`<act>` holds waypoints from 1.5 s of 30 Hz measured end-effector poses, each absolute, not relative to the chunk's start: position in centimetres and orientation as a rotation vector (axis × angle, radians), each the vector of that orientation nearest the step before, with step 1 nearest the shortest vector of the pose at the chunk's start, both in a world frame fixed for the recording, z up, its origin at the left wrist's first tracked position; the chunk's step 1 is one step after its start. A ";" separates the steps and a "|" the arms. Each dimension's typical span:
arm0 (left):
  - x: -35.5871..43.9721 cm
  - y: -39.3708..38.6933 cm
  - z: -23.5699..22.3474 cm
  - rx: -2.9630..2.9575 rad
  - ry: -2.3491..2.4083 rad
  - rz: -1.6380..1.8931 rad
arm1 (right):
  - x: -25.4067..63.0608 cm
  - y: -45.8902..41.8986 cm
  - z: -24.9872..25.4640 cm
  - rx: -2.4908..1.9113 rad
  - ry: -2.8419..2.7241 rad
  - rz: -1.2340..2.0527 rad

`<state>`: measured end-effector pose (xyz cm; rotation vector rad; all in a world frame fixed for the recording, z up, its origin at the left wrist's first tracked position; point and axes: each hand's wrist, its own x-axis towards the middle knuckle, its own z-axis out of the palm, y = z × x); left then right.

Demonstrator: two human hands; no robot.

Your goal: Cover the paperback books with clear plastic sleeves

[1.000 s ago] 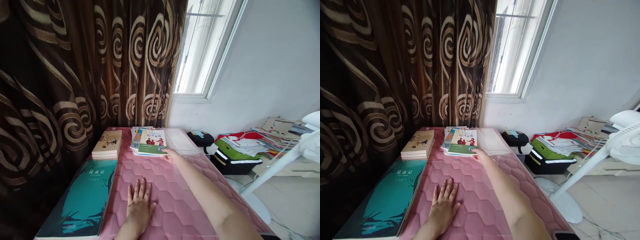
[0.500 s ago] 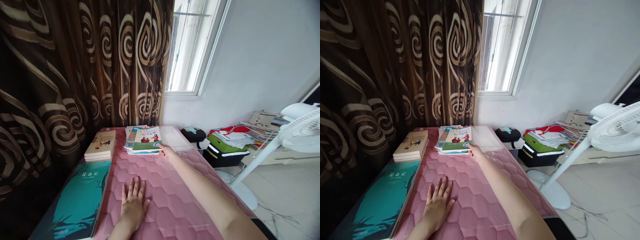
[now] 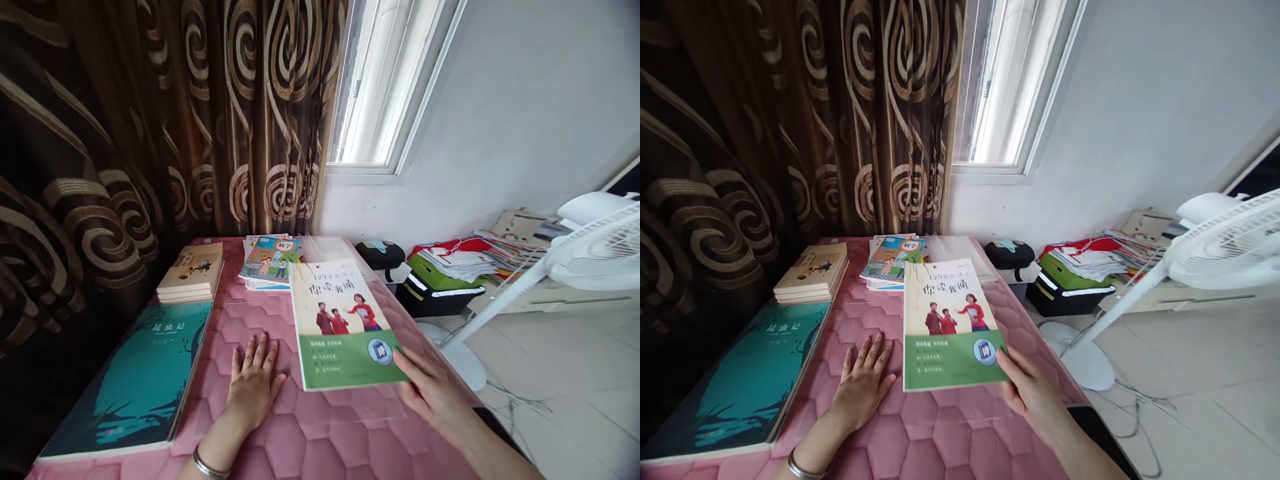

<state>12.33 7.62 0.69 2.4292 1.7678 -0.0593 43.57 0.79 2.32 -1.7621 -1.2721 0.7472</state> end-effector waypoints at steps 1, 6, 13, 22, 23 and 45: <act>12.3 7.6 0.7 2.425 1.765 -0.057 | 43.7 0.0 1.2 -1.772 -1.230 0.822; 12.1 7.5 0.6 2.413 1.760 -0.050 | 43.8 -1.2 -2.7 -1.863 -1.130 1.236; 12.1 7.6 0.2 2.428 1.762 -0.033 | 45.6 4.3 1.5 -2.158 -1.565 1.238; 12.5 7.4 0.5 2.475 1.574 0.163 | 42.7 9.8 0.7 -2.401 -1.705 0.521; 12.6 7.2 0.4 2.480 1.435 0.218 | 42.4 9.5 0.9 -2.445 -1.692 0.485; 14.1 5.7 -0.5 2.281 1.084 0.170 | 43.3 9.2 0.1 -2.471 -1.671 0.357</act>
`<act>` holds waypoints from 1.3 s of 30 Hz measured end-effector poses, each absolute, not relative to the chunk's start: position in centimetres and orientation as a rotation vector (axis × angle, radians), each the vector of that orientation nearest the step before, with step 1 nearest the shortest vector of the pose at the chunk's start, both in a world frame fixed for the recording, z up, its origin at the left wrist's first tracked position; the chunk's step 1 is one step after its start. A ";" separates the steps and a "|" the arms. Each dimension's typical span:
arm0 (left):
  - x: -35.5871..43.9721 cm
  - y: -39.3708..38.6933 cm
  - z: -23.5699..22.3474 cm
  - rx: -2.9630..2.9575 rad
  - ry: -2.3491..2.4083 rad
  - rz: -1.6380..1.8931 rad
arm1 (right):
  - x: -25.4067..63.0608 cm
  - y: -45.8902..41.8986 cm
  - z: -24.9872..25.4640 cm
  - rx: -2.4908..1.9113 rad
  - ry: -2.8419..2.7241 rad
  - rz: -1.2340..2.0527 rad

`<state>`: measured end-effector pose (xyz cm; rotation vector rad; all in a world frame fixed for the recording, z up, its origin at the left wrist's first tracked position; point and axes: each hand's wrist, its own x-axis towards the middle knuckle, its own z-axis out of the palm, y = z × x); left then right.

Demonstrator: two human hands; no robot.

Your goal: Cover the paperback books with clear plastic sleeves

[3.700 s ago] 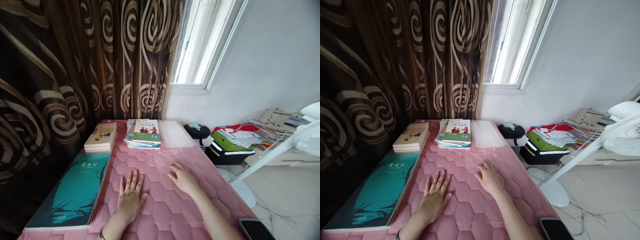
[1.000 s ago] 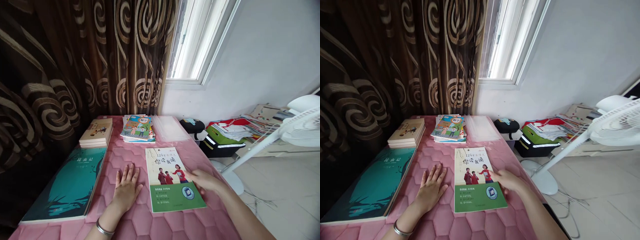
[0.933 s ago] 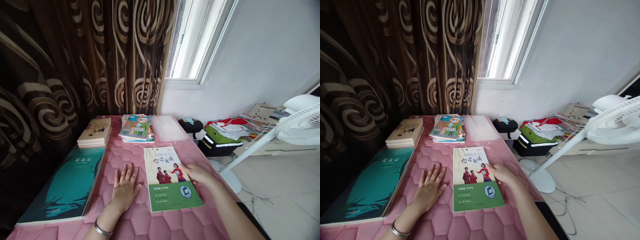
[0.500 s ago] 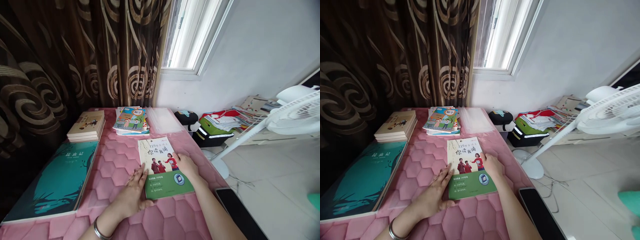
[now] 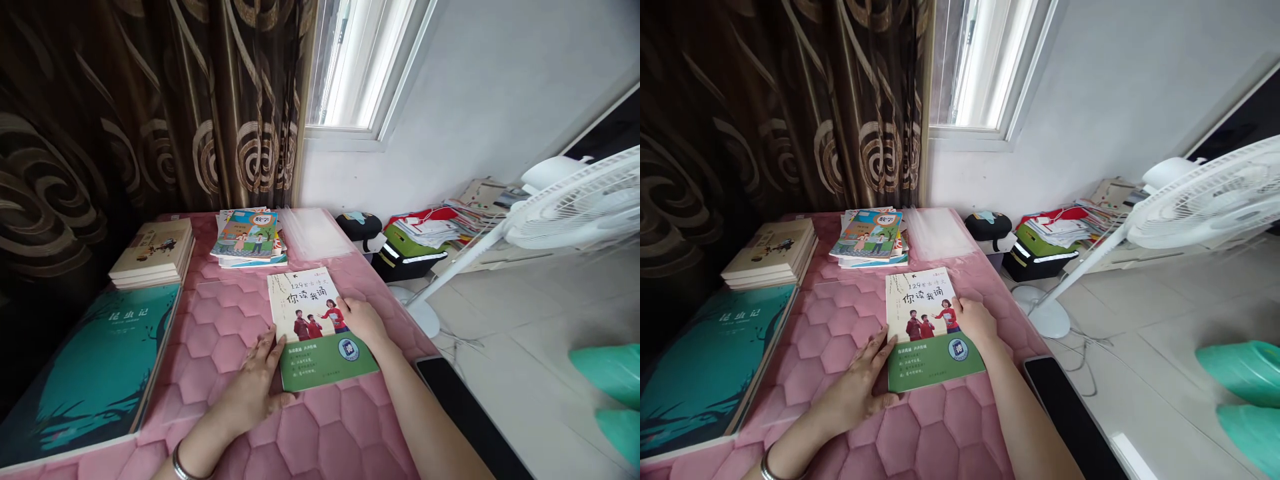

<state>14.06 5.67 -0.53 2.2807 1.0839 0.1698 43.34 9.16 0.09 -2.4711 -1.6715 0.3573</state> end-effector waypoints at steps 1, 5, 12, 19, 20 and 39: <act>14.1 5.7 -0.5 2.278 1.083 0.170 | 43.3 9.1 0.1 -2.472 -1.671 0.349; 14.1 5.7 -0.4 2.263 1.076 0.183 | 43.1 9.0 0.0 -2.478 -1.673 0.319; 14.2 5.6 -0.1 2.222 1.095 0.166 | 43.1 9.0 -0.2 -2.469 -1.696 0.309; 14.2 5.4 0.8 2.163 1.110 0.075 | 43.3 9.3 -0.7 -2.461 -1.729 0.334; 14.1 5.4 0.8 2.161 1.112 0.070 | 43.4 9.3 -0.7 -2.455 -1.733 0.341; 14.1 5.4 0.8 2.144 1.113 0.033 | 43.4 9.4 -0.9 -2.467 -1.695 0.398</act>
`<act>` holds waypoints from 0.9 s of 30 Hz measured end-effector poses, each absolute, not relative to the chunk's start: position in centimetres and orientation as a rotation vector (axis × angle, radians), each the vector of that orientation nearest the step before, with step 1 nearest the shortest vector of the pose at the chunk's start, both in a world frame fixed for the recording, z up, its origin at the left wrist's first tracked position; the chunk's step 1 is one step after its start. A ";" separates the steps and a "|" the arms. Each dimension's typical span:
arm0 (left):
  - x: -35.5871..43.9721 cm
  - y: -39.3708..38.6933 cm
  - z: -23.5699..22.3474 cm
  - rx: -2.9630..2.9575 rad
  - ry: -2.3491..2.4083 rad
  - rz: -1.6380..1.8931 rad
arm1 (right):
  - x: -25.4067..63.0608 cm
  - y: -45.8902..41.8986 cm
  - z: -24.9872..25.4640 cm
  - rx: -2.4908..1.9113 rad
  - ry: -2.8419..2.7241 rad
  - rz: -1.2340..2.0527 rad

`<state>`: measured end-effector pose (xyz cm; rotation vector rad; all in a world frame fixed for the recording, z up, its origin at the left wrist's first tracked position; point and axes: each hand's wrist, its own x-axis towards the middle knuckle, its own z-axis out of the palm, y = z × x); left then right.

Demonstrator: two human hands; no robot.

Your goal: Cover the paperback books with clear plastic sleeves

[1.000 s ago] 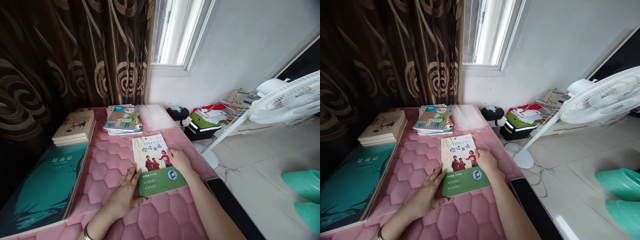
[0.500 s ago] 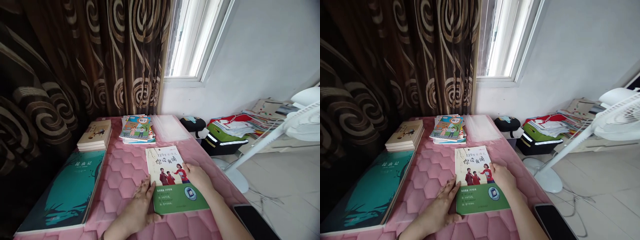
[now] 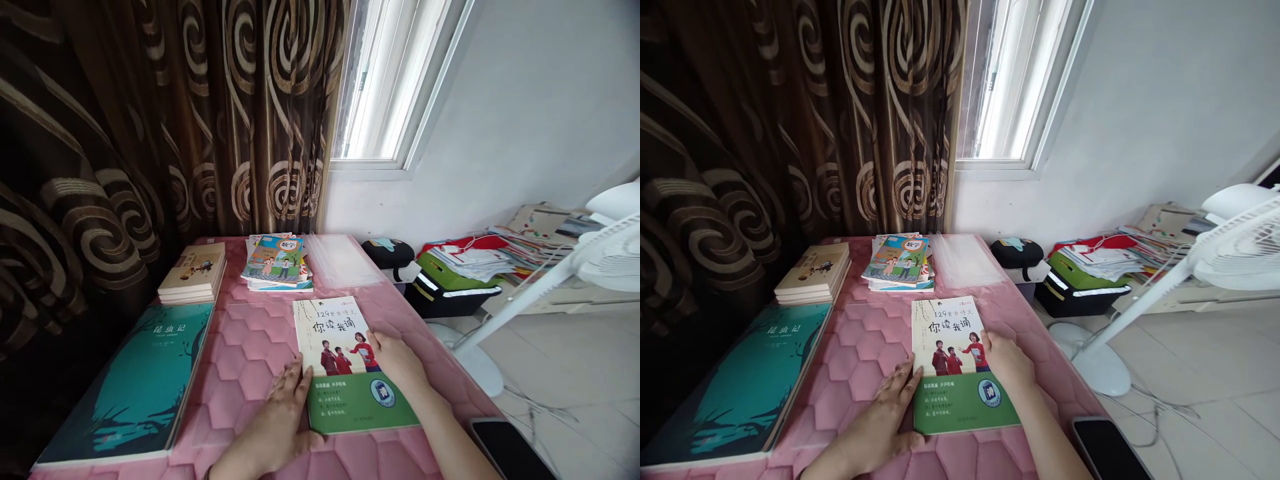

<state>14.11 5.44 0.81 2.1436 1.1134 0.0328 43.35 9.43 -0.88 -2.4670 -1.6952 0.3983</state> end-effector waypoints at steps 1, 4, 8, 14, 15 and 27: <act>14.1 5.4 0.8 2.143 1.110 0.037 | 43.3 9.4 -0.9 -2.468 -1.697 0.393; 14.1 5.4 0.8 2.134 1.107 0.036 | 43.3 9.4 -0.9 -2.471 -1.695 0.381; 14.1 5.3 0.8 2.132 1.116 0.049 | 43.3 9.4 -0.9 -2.474 -1.696 0.378; 14.2 5.3 0.8 2.139 1.127 0.047 | 43.1 9.5 -0.7 -2.520 -1.698 0.359; 14.2 5.3 0.9 2.138 1.133 0.037 | 42.9 9.4 -0.5 -2.524 -1.700 0.352; 14.2 5.3 0.8 2.146 1.135 0.064 | 42.9 9.2 0.3 -2.413 -1.595 0.344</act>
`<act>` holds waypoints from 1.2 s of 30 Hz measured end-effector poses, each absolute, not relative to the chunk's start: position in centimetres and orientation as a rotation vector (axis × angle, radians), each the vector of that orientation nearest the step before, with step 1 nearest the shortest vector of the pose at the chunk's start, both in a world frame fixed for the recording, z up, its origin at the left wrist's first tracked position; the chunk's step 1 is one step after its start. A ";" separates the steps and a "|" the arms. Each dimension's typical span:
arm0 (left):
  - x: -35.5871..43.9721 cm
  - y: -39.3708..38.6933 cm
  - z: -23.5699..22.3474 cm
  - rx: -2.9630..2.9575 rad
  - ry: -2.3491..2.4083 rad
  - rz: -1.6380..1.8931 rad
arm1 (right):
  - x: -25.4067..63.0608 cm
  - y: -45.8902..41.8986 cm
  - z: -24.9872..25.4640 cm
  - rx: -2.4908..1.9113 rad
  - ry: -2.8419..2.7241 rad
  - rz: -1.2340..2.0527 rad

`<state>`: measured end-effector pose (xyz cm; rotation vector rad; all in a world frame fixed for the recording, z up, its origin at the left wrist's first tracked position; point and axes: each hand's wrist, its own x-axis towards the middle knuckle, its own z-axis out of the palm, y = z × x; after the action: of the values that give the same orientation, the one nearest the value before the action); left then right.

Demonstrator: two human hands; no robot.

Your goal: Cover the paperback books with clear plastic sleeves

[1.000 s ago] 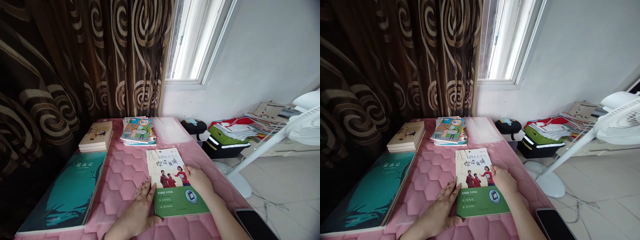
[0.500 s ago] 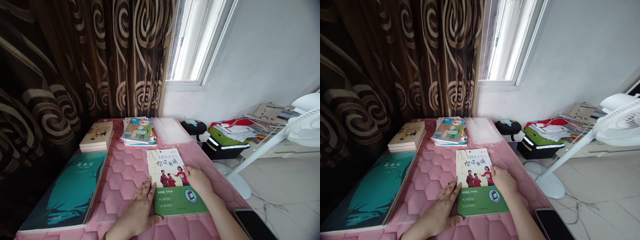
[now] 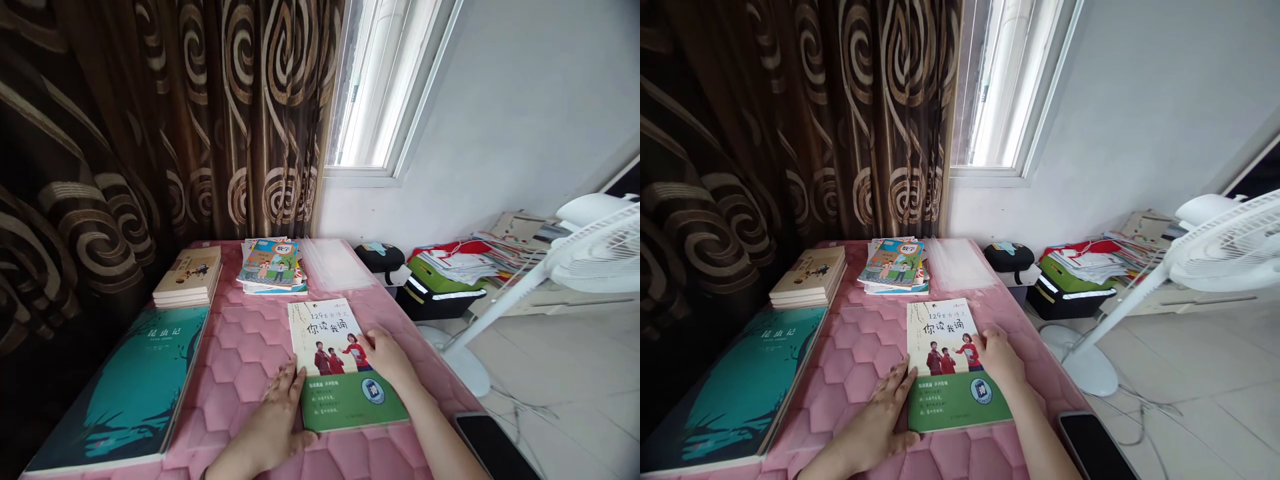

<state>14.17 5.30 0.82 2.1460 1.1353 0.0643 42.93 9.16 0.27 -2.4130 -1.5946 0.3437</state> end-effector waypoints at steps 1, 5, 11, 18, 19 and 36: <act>14.2 5.3 0.8 2.147 1.132 0.066 | 43.3 9.3 0.3 -2.372 -1.581 0.406; 14.1 5.4 0.5 2.158 1.126 0.081 | 44.6 10.0 0.9 -2.192 -1.554 0.679; 14.2 5.3 0.8 2.162 1.137 0.082 | 45.2 11.3 0.8 -1.923 -1.358 1.280; 14.1 5.0 2.2 2.175 1.106 0.078 | 45.2 11.3 -0.2 -1.983 -1.270 1.286; 14.0 5.0 2.3 2.181 1.100 0.085 | 45.2 11.0 -0.2 -1.988 -1.272 1.271; 15.7 3.4 3.3 2.335 1.284 -0.065 | 49.6 0.9 -1.7 -1.697 -2.320 -0.466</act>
<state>15.75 3.45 3.33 2.3348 1.2840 -0.0646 49.58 0.90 -1.71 -1.6969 -2.3201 -0.4664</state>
